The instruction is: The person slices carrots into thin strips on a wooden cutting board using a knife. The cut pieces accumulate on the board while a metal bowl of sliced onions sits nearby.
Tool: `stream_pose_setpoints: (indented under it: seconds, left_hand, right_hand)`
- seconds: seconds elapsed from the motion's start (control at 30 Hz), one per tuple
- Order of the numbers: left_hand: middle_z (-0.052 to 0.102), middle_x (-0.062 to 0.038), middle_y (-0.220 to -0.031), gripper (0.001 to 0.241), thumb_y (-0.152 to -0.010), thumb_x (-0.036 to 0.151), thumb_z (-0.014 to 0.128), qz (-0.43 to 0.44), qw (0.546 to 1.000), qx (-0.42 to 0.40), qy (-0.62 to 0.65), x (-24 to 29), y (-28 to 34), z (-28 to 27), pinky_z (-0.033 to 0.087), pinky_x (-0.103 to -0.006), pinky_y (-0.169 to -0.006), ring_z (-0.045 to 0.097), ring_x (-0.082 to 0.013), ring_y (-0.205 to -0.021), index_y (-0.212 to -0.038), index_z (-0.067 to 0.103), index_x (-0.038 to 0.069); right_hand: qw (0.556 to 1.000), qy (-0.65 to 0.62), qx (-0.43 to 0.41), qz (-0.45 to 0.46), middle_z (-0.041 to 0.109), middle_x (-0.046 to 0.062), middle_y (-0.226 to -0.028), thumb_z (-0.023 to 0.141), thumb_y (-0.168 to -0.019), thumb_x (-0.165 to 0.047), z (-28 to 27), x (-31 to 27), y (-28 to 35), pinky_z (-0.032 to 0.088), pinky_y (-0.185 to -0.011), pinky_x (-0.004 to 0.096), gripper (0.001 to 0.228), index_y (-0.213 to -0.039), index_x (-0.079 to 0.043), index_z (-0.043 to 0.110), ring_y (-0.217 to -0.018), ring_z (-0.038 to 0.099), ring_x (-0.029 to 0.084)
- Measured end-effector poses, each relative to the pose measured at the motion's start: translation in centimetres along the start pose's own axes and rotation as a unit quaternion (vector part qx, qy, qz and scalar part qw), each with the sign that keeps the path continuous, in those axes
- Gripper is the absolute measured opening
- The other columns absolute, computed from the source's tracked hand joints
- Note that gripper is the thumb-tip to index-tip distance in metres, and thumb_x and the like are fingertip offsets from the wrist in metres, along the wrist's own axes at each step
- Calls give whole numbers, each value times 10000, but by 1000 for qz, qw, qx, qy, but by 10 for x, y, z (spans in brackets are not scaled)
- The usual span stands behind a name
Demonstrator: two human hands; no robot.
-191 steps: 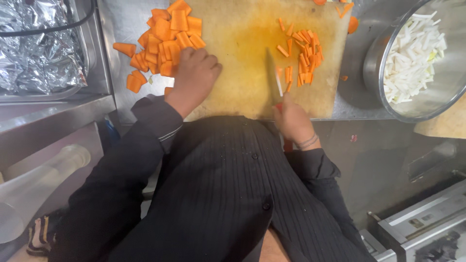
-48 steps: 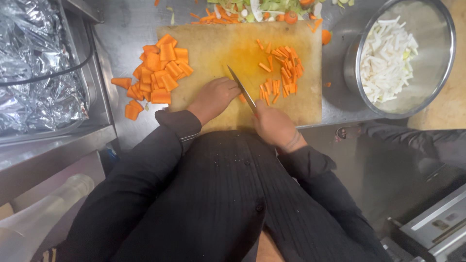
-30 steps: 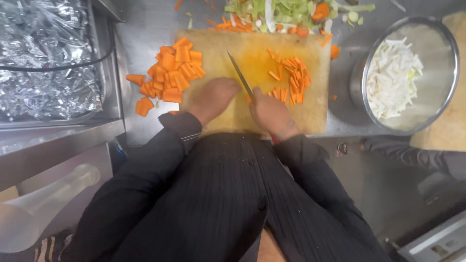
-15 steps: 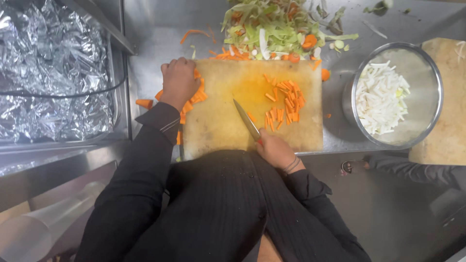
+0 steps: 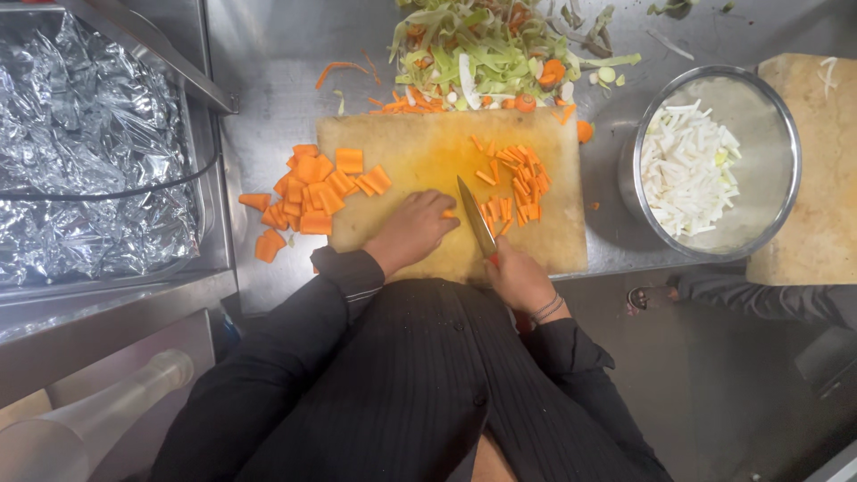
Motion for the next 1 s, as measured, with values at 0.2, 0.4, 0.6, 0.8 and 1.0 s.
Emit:
stream_pose_setpoints:
  seconds: [0.2, 0.4, 0.6, 0.8, 1.0]
  left_hand:
    - [636, -43, -1006, 166, -871, 128, 650, -82, 996, -36, 5, -28, 11, -6, 470, -416, -863, 598, -255, -1023, -1004, 745, 98]
    - [622, -53, -995, 175, -851, 91, 605, -48, 997, -51, 11, -25, 4, 1, 482, -396, -860, 598, -253, -999, -970, 734, 95]
    - [624, -61, -973, 175, -868, 106, 609, -57, 994, -96, -17, -28, -7, 9, 484, -402, -837, 604, -255, -989, -975, 747, 112]
    - [630, -57, -982, 217, -862, 109, 604, -70, 995, -69, 6, -32, -7, 8, 478, -412, -823, 606, -261, -993, -1012, 760, 109]
    - [640, -44, -1019, 225, -863, 106, 600, -66, 996, -65, 15, -35, -1, 11, 475, -407, -843, 609, -250, -1011, -1015, 766, 116]
  right_hand:
    - [1000, 10, -11, 7, 702, 268, -871, 596, -950, -280, 6, -4, 2, 511, -747, 586, 316, -1110, -27, 494, -837, 668, 495]
    - [999, 35, -30, -4, 701, 275, -836, 544, -950, -220, 0, -21, 9, 504, -756, 597, 225, -1072, -36, 503, -833, 673, 493]
    - [997, 65, -32, -19, 710, 250, -814, 512, -951, -208, -12, -40, 14, 501, -718, 620, 225, -1085, -29, 491, -790, 683, 490]
    - [995, 80, -59, -4, 702, 269, -829, 527, -966, -236, -8, -38, 9, 510, -739, 612, 246, -1091, -28, 491, -805, 679, 502]
    - [995, 16, -20, -101, 676, 300, -800, 521, -962, -188, 1, -49, -18, 503, -694, 606, 222, -1057, 11, 501, -766, 658, 515]
Point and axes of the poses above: each hand's wrist, its own y-axis away from the middle knuckle, its own z-axis out of the palm, x = y × z, the point moved 8 cm from there along -y, towards the middle knuckle
